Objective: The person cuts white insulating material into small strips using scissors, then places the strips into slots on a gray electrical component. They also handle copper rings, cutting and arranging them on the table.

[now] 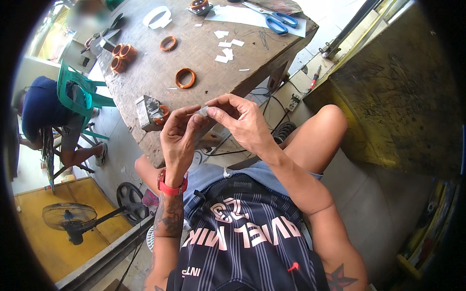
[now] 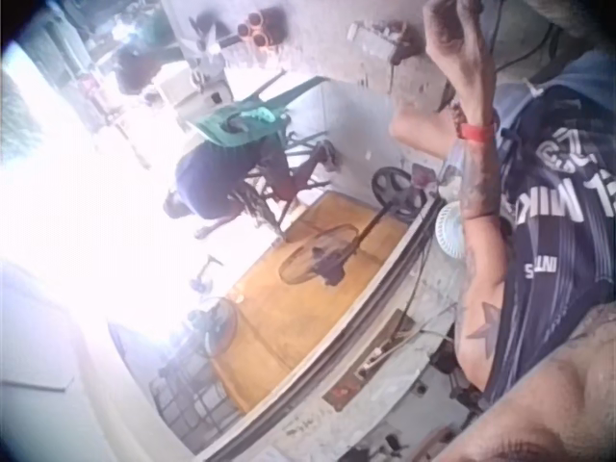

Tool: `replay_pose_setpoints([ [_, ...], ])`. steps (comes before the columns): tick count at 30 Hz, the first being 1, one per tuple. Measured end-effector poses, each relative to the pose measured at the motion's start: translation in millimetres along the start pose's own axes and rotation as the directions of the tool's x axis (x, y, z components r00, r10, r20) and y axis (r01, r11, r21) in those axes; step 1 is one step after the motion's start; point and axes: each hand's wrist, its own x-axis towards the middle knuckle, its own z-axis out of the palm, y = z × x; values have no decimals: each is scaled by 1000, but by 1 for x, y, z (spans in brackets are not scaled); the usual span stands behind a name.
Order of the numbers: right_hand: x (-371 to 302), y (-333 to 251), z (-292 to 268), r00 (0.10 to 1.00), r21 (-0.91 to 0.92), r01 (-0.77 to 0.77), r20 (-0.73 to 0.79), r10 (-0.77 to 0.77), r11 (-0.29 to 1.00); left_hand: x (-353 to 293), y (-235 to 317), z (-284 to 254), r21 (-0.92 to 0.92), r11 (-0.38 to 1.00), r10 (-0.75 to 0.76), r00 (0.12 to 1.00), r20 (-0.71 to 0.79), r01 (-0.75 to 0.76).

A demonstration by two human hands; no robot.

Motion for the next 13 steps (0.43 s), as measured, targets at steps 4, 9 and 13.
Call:
replay_pose_setpoints([
  [4,-3,1,4,1000,44,-22,18,21,999,-8,0,1,70,994,79,997,-17,-78],
  [9,-7,2,6,998,63,-24,63,20,998,-14,3,-5,61,998,2,1000,-29,0],
  [13,-9,3,4,994,65,-27,112,19,997,-18,4,-7,12,1000,-23,1000,-5,23],
])
